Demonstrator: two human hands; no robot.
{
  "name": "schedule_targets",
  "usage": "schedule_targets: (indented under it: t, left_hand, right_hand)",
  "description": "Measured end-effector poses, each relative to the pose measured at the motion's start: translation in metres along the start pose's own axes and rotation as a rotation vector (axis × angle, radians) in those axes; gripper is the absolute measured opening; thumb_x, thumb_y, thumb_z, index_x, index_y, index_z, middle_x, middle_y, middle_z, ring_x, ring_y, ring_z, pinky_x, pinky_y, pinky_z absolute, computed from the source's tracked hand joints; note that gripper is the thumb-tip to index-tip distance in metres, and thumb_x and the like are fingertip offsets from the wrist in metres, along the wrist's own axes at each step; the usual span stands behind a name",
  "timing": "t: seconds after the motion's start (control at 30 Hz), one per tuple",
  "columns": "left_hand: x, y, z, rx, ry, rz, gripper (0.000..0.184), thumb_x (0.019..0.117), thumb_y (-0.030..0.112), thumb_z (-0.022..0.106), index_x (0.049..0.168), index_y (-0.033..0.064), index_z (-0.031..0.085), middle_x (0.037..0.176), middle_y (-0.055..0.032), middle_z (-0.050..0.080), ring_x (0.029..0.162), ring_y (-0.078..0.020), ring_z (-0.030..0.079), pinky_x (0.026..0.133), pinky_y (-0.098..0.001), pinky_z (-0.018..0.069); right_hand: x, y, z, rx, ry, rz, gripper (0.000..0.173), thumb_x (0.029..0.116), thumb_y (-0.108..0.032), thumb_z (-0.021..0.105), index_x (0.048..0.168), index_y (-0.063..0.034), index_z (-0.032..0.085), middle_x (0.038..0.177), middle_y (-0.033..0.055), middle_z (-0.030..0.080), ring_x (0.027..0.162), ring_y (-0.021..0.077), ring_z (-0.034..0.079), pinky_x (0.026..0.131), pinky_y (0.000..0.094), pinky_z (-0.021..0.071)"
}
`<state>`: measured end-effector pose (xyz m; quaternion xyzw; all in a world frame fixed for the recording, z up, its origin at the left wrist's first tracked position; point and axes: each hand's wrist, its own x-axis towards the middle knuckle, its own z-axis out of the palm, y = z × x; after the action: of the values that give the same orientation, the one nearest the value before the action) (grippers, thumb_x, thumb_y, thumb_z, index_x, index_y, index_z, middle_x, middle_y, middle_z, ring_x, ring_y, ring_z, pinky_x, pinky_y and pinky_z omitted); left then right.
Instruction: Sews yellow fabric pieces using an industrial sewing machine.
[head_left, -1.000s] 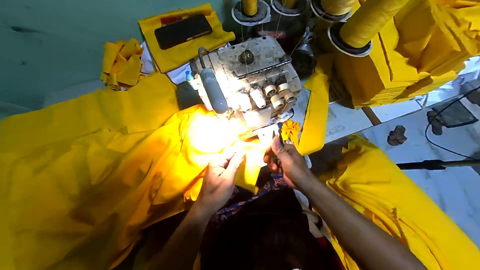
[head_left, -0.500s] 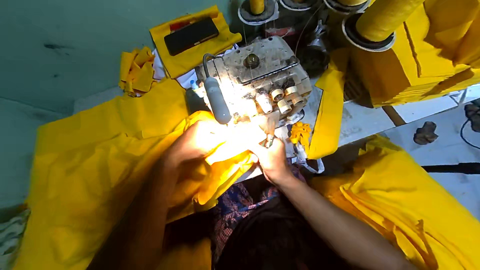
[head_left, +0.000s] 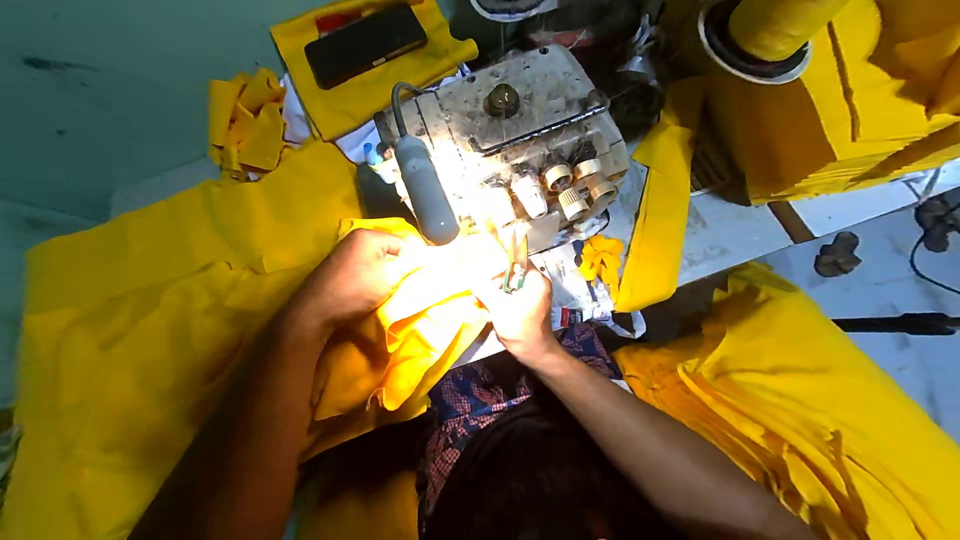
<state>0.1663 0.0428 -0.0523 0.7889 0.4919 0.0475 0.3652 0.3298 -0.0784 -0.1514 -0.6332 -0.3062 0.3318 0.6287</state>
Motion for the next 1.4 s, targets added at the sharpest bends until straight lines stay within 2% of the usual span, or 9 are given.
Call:
schedule_targets:
  t: [0.2, 0.53, 0.67, 0.8, 0.97, 1.07, 1.27, 1.33, 1.4]
  left_hand:
    - [0.005, 0.015, -0.009, -0.059, 0.134, -0.151, 0.034, 0.1001, 0.040, 0.065, 0.082, 0.0117, 0.070, 0.067, -0.0029, 0.064, 0.060, -0.0135, 0.061, 0.058, -0.0383, 0.0520]
    - [-0.028, -0.002, 0.008, -0.804, 0.010, -0.043, 0.018, 0.1048, 0.011, 0.053, 0.095, 0.0080, 0.068, 0.071, -0.0022, 0.062, 0.054, -0.0049, 0.054, 0.047, -0.0186, 0.0456]
    - [-0.050, -0.004, 0.021, -0.983, -0.001, -0.003, 0.021, 0.1051, 0.009, 0.049, 0.092, 0.0082, 0.065, 0.074, -0.0023, 0.064, 0.061, -0.0052, 0.061, 0.057, -0.0209, 0.0551]
    - [-0.074, -0.002, 0.034, -1.086, 0.011, 0.038, 0.014, 0.1012, 0.009, 0.057, 0.092, 0.0077, 0.068, 0.078, -0.0071, 0.072, 0.067, -0.0106, 0.070, 0.065, -0.0263, 0.0612]
    - [-0.089, 0.001, 0.063, -0.564, 0.244, 0.177, 0.013, 0.0839, 0.015, 0.082, 0.083, 0.0149, 0.070, 0.071, 0.0067, 0.070, 0.061, -0.0032, 0.065, 0.058, -0.0203, 0.0574]
    - [-0.086, -0.004, 0.081, -0.203, 0.340, 0.285, 0.013, 0.0846, 0.025, 0.076, 0.079, 0.0171, 0.067, 0.072, 0.0103, 0.065, 0.063, 0.0025, 0.060, 0.057, -0.0169, 0.0529]
    - [-0.067, -0.003, 0.071, -0.736, -0.049, 0.158, 0.014, 0.0809, 0.003, 0.071, 0.082, 0.0169, 0.069, 0.075, 0.0086, 0.068, 0.067, -0.0006, 0.063, 0.063, -0.0195, 0.0548]
    - [-0.058, -0.014, 0.064, -0.857, -0.050, 0.253, 0.015, 0.0843, 0.002, 0.071, 0.094, 0.0131, 0.070, 0.087, -0.0002, 0.074, 0.078, -0.0100, 0.071, 0.073, -0.0286, 0.0612]
    - [-0.051, -0.013, 0.049, -0.687, 0.036, 0.330, 0.020, 0.0821, 0.001, 0.071, 0.098, 0.0124, 0.067, 0.086, 0.0003, 0.071, 0.073, -0.0093, 0.068, 0.065, -0.0261, 0.0599]
  right_hand:
    - [0.004, -0.003, 0.000, -0.072, -0.045, 0.002, 0.032, 0.0785, -0.019, 0.087, 0.101, -0.0077, 0.067, 0.077, 0.0003, 0.067, 0.066, 0.0084, 0.064, 0.060, 0.0284, 0.0569]
    - [-0.003, -0.012, -0.005, -0.029, -0.046, -0.105, 0.014, 0.0873, -0.012, 0.077, 0.093, -0.0080, 0.065, 0.068, 0.0002, 0.065, 0.055, 0.0099, 0.064, 0.051, 0.0283, 0.0574]
    - [-0.013, -0.026, -0.008, 0.114, -0.163, -0.048, 0.009, 0.0972, -0.011, 0.067, 0.100, -0.0022, 0.066, 0.071, 0.0057, 0.071, 0.050, 0.0117, 0.064, 0.045, 0.0261, 0.0546]
    - [-0.019, -0.043, -0.013, 0.180, -0.308, 0.029, 0.015, 0.0899, -0.013, 0.075, 0.094, -0.0041, 0.064, 0.066, 0.0031, 0.061, 0.049, 0.0098, 0.057, 0.047, 0.0241, 0.0521]
    - [-0.027, -0.049, -0.034, -0.079, -0.348, 0.000, 0.013, 0.0895, -0.015, 0.070, 0.100, -0.0076, 0.068, 0.068, -0.0006, 0.063, 0.050, 0.0074, 0.058, 0.047, 0.0244, 0.0530]
    - [-0.022, -0.046, -0.042, 0.023, -0.246, 0.058, 0.009, 0.0941, -0.006, 0.064, 0.103, -0.0032, 0.064, 0.069, 0.0040, 0.063, 0.046, 0.0110, 0.058, 0.043, 0.0262, 0.0532]
    - [-0.027, -0.039, -0.058, -0.311, -0.413, -0.173, 0.046, 0.0789, -0.034, 0.083, 0.113, -0.0092, 0.065, 0.100, 0.0026, 0.068, 0.091, 0.0095, 0.066, 0.080, 0.0307, 0.0581]
    - [-0.029, -0.030, -0.056, -0.418, -0.394, -0.296, 0.044, 0.0777, -0.040, 0.085, 0.105, -0.0098, 0.069, 0.102, 0.0031, 0.067, 0.092, 0.0112, 0.066, 0.080, 0.0324, 0.0589]
    - [-0.027, -0.020, -0.058, -0.358, -0.380, -0.312, 0.029, 0.0843, -0.035, 0.081, 0.097, -0.0107, 0.072, 0.097, 0.0002, 0.067, 0.089, 0.0073, 0.064, 0.078, 0.0266, 0.0572]
